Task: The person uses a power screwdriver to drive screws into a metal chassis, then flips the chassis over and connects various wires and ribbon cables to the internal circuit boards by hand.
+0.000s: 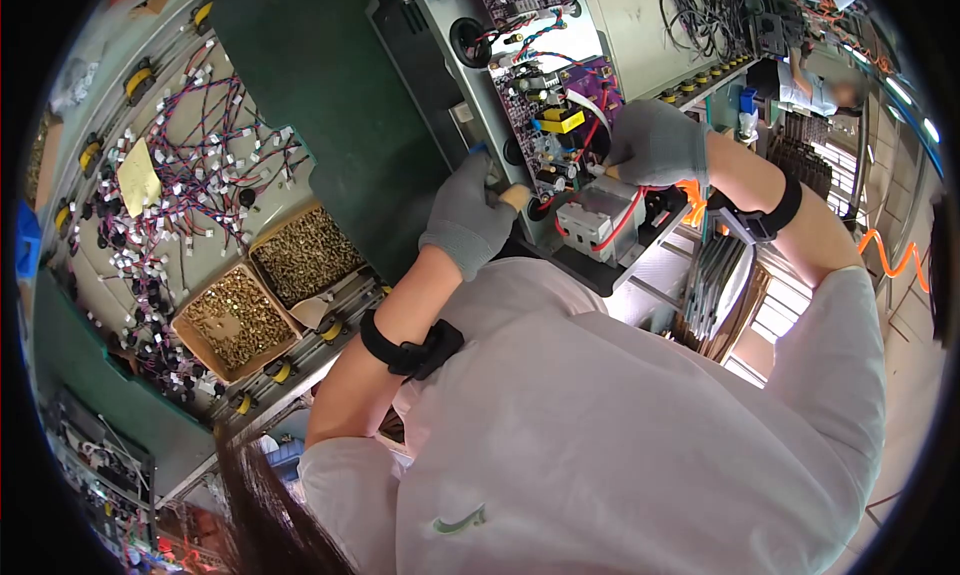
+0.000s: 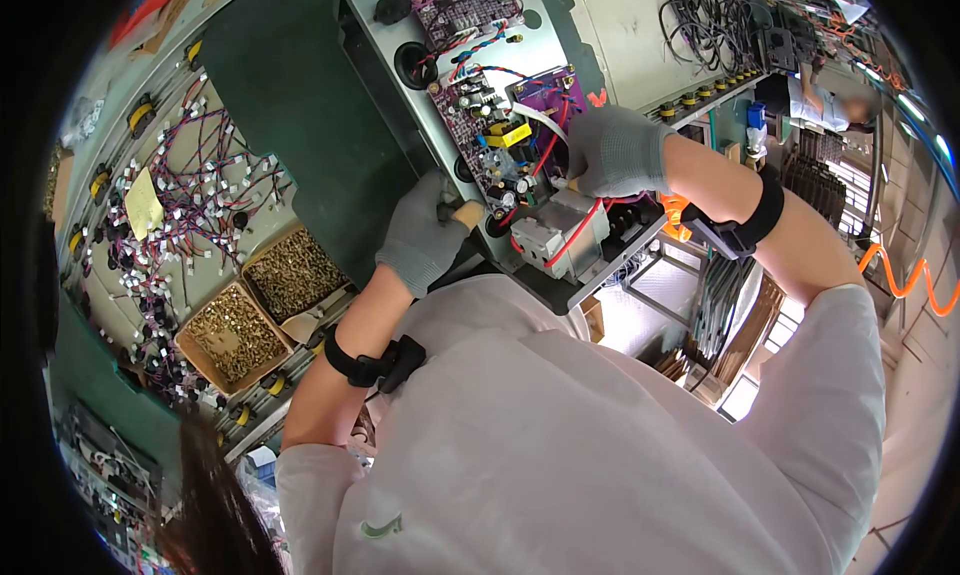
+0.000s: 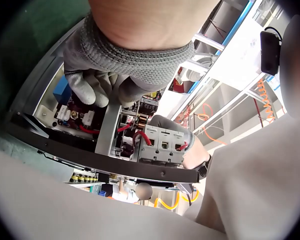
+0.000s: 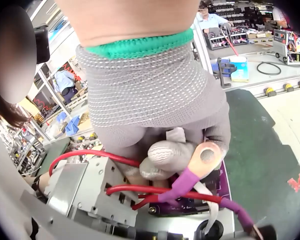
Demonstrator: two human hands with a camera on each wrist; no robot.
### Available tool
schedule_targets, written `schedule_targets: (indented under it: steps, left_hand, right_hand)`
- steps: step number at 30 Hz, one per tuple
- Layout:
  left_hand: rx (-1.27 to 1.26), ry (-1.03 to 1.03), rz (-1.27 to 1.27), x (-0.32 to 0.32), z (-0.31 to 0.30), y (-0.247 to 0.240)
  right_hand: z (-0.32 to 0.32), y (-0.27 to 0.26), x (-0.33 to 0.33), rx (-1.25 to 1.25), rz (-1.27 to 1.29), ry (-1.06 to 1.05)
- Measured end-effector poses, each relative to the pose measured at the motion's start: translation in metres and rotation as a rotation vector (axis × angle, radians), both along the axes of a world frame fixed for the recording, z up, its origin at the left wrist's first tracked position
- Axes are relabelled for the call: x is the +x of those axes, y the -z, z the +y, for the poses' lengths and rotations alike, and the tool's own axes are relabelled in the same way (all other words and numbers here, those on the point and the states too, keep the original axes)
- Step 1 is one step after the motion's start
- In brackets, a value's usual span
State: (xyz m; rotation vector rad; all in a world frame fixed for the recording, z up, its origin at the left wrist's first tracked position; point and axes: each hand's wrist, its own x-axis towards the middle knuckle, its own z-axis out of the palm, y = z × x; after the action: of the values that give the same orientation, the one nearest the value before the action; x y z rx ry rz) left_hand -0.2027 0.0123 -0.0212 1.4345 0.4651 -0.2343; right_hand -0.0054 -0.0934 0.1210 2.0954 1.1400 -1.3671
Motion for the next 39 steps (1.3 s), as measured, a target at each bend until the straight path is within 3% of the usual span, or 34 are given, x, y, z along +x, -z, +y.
schedule_targets:
  steps: [2,6,15,17,18,20,24,30,32,39]
  left_hand:
    - [-0.012,-0.005,0.005,0.002,0.004,-0.007]
    - [-0.035,-0.027,-0.015,0.002,0.005,-0.011]
    - [-0.063,-0.024,-0.018,0.004,0.009,-0.016]
    - [-0.03,-0.033,-0.032,0.003,0.006,-0.011]
    - [-0.033,-0.032,-0.034,0.003,0.005,-0.01]
    - [-0.062,-0.043,-0.035,0.003,0.006,-0.013]
    - [-0.006,-0.001,0.009,0.003,0.003,-0.007]
    - [0.022,0.051,0.026,0.005,0.004,-0.008]
    - [-0.001,-0.014,-0.075,0.003,0.004,-0.006]
    - [0.045,0.008,-0.032,0.003,0.008,-0.015]
  right_hand:
    - [0.011,0.001,-0.006,-0.143,-0.127,-0.193]
    - [0.02,-0.002,-0.013,-0.294,-0.188,-0.166]
    - [0.028,-0.008,-0.023,-0.196,-0.396,-0.426]
    - [0.015,-0.005,-0.018,0.048,-0.435,-0.473]
    - [0.009,-0.002,-0.013,0.045,-0.437,-0.473]
    - [0.002,0.002,-0.006,0.291,-0.364,-0.49]
    - [0.008,0.002,0.0,0.039,-0.258,-0.442]
    - [0.0,0.004,0.0,0.114,-0.295,-0.375]
    - [-0.004,0.007,0.007,0.19,-0.09,-0.39]
    - [-0.008,0.01,0.007,0.385,0.021,-0.503]
